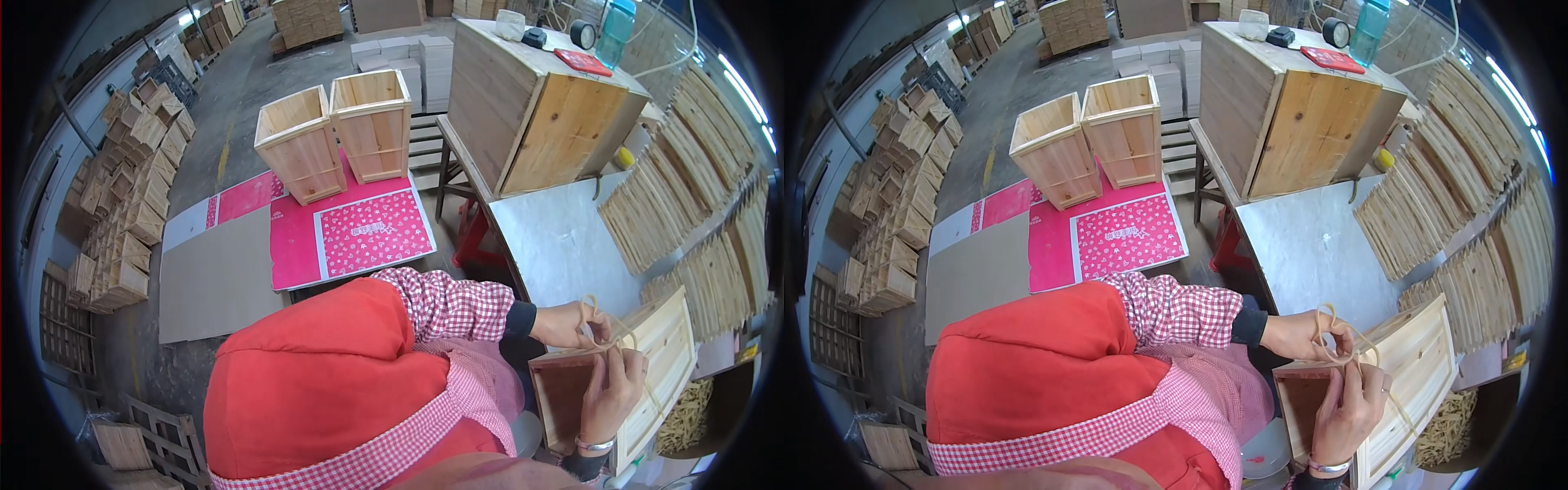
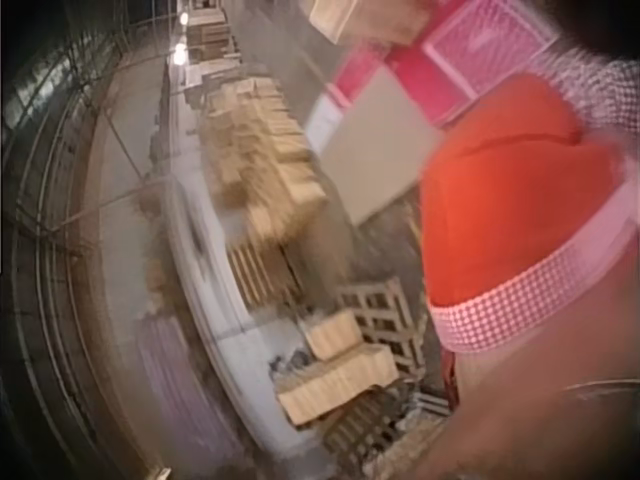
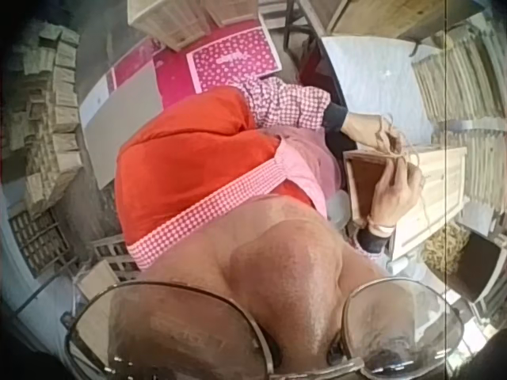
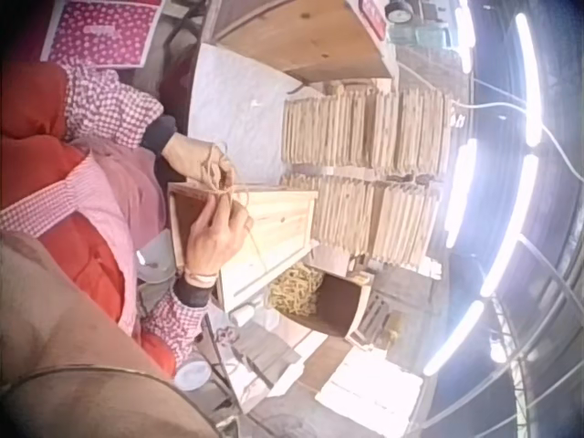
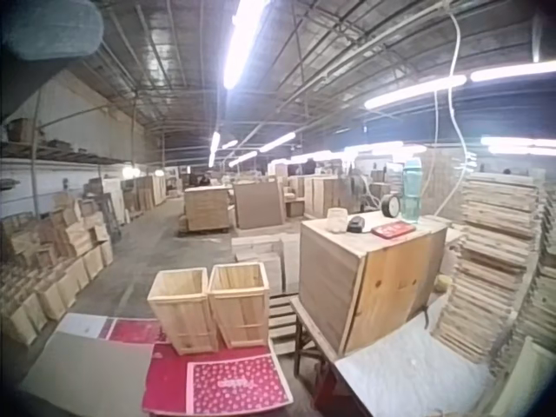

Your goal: Applying wood glue to wooden panels and assembling them into rectangular boxes.

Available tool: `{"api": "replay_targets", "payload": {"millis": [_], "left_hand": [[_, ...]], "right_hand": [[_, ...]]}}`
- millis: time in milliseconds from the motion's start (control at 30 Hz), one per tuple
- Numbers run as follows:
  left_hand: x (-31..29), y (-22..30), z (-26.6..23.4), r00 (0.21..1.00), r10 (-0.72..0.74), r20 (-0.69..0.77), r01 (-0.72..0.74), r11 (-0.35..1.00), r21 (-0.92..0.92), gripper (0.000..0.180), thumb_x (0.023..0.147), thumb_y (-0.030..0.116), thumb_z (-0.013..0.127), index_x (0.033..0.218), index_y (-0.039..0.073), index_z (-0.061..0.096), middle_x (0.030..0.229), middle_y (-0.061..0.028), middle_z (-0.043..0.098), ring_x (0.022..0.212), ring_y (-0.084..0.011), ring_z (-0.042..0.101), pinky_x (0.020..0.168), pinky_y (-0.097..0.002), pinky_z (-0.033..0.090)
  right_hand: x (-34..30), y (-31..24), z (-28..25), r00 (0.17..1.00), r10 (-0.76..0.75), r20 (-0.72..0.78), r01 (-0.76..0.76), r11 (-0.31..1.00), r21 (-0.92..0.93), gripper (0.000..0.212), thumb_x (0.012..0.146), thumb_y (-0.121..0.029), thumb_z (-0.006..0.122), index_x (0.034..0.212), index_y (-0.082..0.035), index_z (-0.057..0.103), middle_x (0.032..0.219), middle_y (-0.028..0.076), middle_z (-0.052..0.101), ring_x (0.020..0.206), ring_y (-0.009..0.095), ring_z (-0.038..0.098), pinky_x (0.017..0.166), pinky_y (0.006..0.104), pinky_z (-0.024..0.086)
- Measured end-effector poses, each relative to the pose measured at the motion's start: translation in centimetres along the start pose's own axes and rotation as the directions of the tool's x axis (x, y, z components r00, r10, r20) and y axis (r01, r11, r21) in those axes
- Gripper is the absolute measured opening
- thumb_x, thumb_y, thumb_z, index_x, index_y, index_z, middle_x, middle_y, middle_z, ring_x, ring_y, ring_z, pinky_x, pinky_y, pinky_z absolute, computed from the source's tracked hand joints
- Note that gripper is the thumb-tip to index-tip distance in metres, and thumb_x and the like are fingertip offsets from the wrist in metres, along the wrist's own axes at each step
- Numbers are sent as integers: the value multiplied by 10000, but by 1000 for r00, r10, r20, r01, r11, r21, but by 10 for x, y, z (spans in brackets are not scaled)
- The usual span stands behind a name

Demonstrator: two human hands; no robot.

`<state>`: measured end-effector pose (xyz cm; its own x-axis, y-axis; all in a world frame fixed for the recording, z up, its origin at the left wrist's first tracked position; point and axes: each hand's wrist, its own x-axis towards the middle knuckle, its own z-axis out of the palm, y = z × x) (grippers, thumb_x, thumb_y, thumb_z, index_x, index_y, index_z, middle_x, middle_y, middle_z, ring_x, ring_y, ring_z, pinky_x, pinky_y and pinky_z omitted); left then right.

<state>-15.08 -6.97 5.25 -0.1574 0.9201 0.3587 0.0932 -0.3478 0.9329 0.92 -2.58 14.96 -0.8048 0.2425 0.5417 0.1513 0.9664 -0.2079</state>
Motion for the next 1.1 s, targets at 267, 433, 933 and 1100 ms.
{"api": "replay_targets", "payload": {"millis": [267, 433, 933, 1100], "left_hand": [[23, -17, -9, 996, -2, 88, -3, 999, 53, 118, 843, 105, 627, 905, 7, 608, 797, -51, 621, 718, -125, 586, 655, -256, 474], [69, -21, -15, 957, 251, -146, -199, 932, 302, 69, 793, 74, 614, 799, 8, 629, 743, -96, 623, 678, -167, 602, 608, -278, 475], [47, 57, -57, 889, 420, -182, -394, 904, 165, 427, 755, 21, 581, 1180, 65, 583, 1237, -106, 557, 1005, -194, 593, 890, -356, 446], [-18, 133, -31, 789, 614, 24, -587, 743, 322, 388, 773, 36, 609, 1159, 70, 607, 1143, -77, 596, 1039, -225, 570, 975, -412, 360]], "right_hand": [[3, 5, 0, 1000, 22, 11, -22, 999, 40, 213, 733, 29, 661, 936, 78, 617, 796, 157, 513, 765, 328, 488, 672, 411, 416], [3, 7, 0, 999, 21, 26, -23, 998, 60, 228, 733, 33, 661, 951, 87, 617, 803, 159, 515, 764, 326, 490, 669, 411, 417], [-7, -7, -16, 992, 124, -27, -120, 985, 122, 252, 787, 40, 604, 1034, 78, 571, 851, 163, 561, 802, 306, 517, 691, 379, 424], [-4, -44, -35, 996, 79, 26, -83, 973, 216, 216, 863, 67, 483, 1075, 70, 520, 841, 134, 558, 825, 211, 531, 687, 303, 420]]}}
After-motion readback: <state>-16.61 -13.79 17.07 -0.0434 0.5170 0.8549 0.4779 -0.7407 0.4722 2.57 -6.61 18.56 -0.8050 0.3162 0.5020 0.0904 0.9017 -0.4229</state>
